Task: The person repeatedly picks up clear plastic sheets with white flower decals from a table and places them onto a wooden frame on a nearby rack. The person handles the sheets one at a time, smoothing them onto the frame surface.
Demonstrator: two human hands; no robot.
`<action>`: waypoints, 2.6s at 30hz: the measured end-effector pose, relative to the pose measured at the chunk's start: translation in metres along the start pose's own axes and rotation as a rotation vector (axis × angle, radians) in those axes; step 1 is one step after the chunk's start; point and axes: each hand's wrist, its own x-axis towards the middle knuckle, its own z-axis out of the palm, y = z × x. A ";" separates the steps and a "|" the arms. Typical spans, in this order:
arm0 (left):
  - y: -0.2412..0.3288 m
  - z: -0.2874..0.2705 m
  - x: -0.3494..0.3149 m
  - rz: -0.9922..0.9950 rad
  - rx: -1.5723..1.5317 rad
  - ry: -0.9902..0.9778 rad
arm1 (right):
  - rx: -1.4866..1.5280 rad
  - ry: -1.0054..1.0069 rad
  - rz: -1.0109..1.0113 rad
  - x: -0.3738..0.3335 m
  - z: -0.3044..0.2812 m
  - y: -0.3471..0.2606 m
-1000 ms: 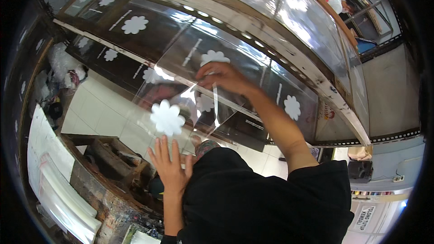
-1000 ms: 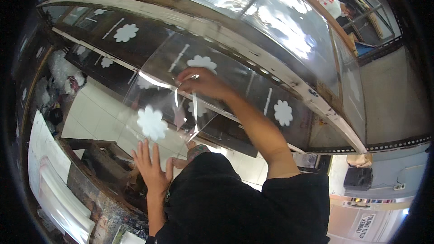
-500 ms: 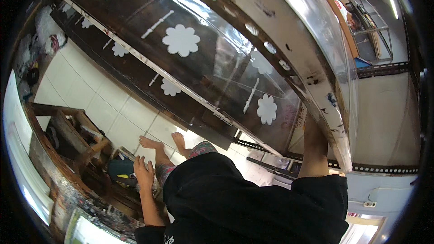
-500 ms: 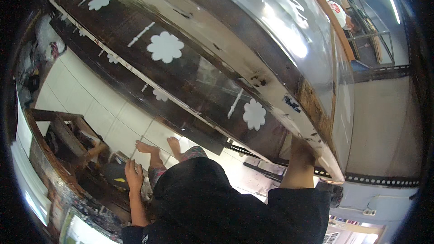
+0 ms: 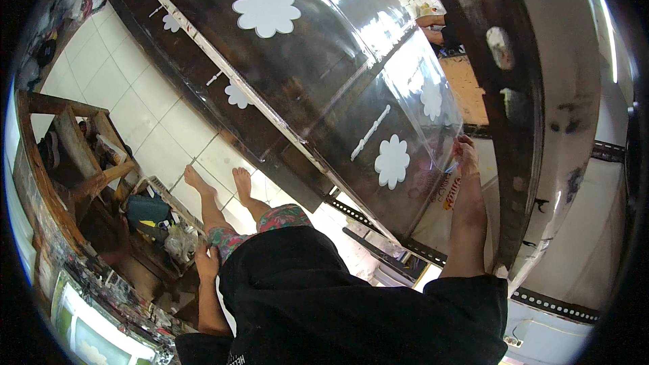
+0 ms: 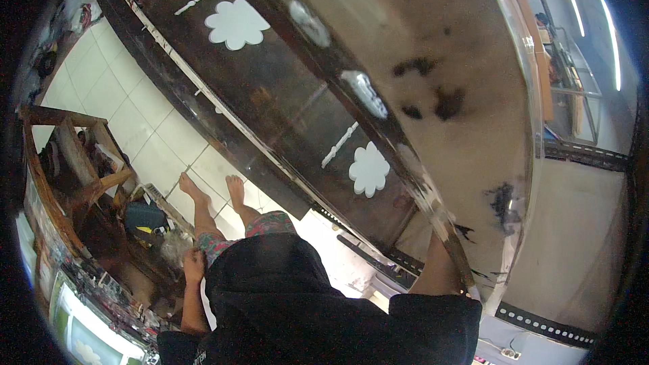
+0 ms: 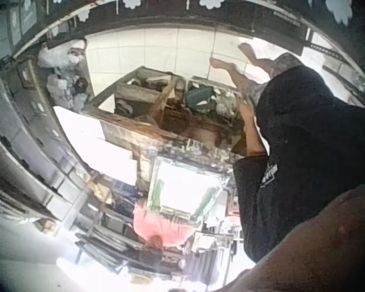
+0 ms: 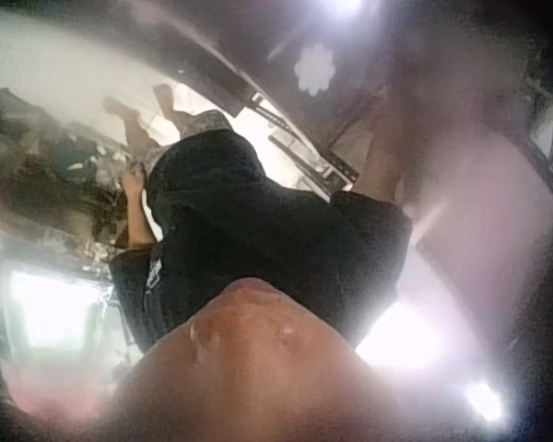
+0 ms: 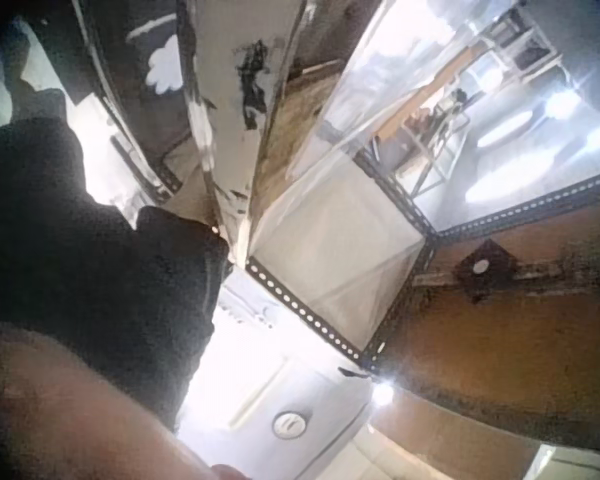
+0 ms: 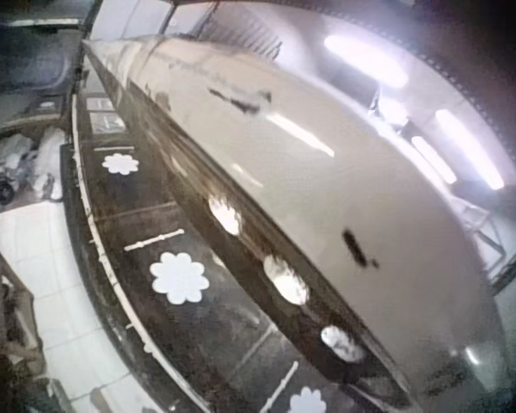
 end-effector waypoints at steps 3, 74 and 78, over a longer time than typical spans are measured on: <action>0.007 -0.006 0.007 0.084 -0.002 0.087 | 0.059 0.050 0.024 0.006 0.005 0.001; 0.114 -0.361 0.079 0.305 -0.365 0.857 | -0.297 -1.706 0.061 -0.557 0.762 -0.005; 0.112 -0.386 0.081 0.255 -0.453 0.916 | -0.441 -1.557 0.266 -0.525 0.777 0.031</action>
